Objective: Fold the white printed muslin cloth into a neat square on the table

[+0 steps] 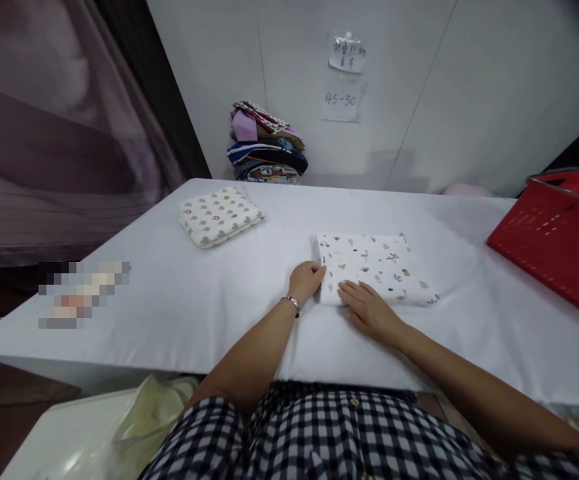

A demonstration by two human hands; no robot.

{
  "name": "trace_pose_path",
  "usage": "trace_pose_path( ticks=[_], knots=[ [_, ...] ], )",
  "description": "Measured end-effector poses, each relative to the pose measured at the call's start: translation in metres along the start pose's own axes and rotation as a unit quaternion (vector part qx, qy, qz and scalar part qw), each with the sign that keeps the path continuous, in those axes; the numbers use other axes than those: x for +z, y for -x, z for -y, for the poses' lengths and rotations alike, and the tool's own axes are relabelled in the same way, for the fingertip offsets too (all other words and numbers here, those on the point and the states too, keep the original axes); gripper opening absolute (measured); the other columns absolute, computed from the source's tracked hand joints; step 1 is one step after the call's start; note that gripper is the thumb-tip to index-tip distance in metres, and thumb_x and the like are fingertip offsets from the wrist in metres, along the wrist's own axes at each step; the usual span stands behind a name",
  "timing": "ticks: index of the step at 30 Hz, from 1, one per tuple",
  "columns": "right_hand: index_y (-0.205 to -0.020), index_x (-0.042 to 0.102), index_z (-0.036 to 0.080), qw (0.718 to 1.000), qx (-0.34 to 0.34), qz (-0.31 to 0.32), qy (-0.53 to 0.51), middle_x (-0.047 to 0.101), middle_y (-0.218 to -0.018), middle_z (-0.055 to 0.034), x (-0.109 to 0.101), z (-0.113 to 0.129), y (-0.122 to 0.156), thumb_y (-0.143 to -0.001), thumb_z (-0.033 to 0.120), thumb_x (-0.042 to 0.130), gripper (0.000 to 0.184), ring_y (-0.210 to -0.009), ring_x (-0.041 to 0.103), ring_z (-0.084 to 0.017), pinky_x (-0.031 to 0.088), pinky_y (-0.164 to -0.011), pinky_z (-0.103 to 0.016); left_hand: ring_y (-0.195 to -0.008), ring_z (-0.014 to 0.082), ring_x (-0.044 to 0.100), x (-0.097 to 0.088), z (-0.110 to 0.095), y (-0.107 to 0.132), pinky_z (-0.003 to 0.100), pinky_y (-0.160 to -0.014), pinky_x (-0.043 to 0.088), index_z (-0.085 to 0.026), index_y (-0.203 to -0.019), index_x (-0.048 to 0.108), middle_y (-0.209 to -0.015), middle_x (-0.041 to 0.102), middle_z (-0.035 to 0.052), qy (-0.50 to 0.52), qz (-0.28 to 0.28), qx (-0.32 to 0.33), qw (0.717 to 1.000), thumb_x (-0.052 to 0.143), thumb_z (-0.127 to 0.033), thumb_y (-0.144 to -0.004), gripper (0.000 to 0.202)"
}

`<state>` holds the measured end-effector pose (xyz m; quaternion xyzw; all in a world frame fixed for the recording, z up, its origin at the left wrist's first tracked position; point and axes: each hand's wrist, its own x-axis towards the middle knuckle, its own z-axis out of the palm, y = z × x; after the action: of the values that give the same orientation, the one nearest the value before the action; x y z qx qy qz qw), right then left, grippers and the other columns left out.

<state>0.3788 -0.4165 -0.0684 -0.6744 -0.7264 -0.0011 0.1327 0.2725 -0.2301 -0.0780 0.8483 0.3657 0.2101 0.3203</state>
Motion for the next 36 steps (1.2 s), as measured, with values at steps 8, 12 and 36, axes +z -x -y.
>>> trace_pose_path(
  ticks=[8, 12, 36],
  knots=[
    [-0.134, 0.039, 0.022, 0.997, 0.045, -0.038, 0.040, 0.041, -0.138, -0.0079, -0.008, -0.021, 0.022, -0.089, 0.024, 0.037, 0.045, -0.131, 0.031, -0.023, 0.026, -0.105, -0.050, -0.054, 0.0106, 0.046, -0.010, 0.006, 0.007, 0.023, -0.053, 0.032, -0.018, -0.061, 0.052, -0.055, 0.053, -0.0033, 0.137, 0.029, -0.085, 0.987, 0.046, -0.053, -0.078, 0.039],
    [-0.136, 0.038, 0.022, 0.998, 0.048, -0.019, 0.046, 0.040, -0.140, -0.0085, 0.000, -0.023, 0.022, -0.088, 0.026, 0.040, 0.048, -0.130, 0.032, -0.025, 0.025, -0.105, -0.049, -0.056, 0.0122, 0.050, -0.014, -0.005, 0.028, 0.024, -0.053, 0.033, -0.019, -0.063, 0.054, -0.058, 0.059, -0.0020, 0.031, 0.051, -0.056, 0.997, 0.049, -0.053, -0.076, 0.037],
    [-0.079, 0.066, 0.014, 0.784, 0.466, -0.256, -0.320, 0.065, -0.069, -0.0035, -0.028, -0.122, 0.109, -0.074, 0.048, 0.049, 0.038, -0.065, 0.057, -0.016, 0.045, -0.063, -0.027, -0.132, 0.0245, 0.029, 0.016, -0.045, 0.044, 0.043, -0.110, 0.017, -0.021, -0.120, 0.050, -0.139, 0.041, 0.0069, -0.207, 0.023, 0.226, 0.952, 0.039, -0.037, -0.088, 0.038]
  ],
)
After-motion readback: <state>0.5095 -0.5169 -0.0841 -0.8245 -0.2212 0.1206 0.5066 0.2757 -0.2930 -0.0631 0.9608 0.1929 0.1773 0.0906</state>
